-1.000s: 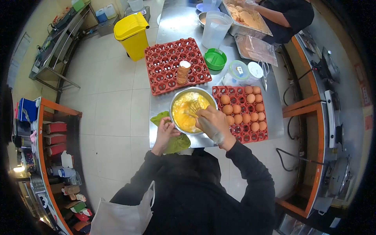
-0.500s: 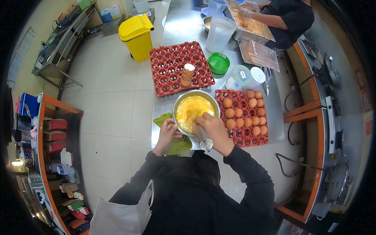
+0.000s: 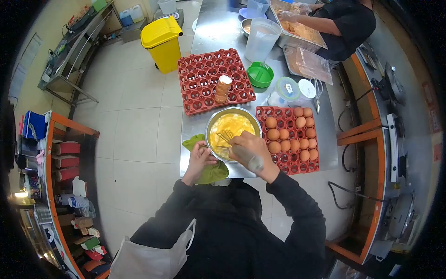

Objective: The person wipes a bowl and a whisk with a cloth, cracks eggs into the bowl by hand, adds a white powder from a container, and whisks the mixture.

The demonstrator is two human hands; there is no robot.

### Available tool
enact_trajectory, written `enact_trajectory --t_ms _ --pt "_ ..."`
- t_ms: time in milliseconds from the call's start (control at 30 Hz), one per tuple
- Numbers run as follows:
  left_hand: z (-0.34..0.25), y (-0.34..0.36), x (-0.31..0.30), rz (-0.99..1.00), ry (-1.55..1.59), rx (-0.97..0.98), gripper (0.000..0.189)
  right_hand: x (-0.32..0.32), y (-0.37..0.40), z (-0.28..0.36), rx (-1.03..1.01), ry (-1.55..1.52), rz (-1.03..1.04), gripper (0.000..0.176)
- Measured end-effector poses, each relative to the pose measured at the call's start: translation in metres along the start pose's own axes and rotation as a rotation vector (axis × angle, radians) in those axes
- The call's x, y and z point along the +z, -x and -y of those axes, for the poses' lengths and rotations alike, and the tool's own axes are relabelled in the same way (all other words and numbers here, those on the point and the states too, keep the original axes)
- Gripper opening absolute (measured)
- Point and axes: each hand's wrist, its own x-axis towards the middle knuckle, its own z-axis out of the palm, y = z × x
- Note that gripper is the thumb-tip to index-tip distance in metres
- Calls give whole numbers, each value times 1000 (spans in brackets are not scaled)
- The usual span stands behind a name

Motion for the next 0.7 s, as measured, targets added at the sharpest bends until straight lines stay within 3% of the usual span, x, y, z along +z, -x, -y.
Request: enact_trajectory --t_ms 67,167,233,333,367,467,500,600,633,700 --pt "0 -1 1 2 -2 -5 26 -2 -8 -6 6 -75 -102 21" --pt "1 -1 0 5 4 -6 26 4 -2 -16 -60 51 3 16" --pt "0 -2 -1 3 25 -9 26 1 -2 -9 -83 -55 -15 14" --pt "2 -1 0 -4 14 -18 26 -5 -11 -11 -19 68 -67 15" --pt "1 -2 0 -14 6 -13 26 -8 -6 -3 89 63 -50 15" --pt "2 -1 -1 -11 23 -5 26 -1 3 -5 -67 -85 18 16" --pt "3 1 -2 -9 13 -12 26 -11 -1 3 55 -190 -29 18" --pt "-1 -2 2 -15 10 -6 27 -3 1 -10 24 86 -19 18" --pt "-2 -1 3 -29 16 -4 27 -12 4 2 80 56 53 18" --pt "-1 1 3 -46 23 -6 28 -12 2 1 73 -88 7 19"
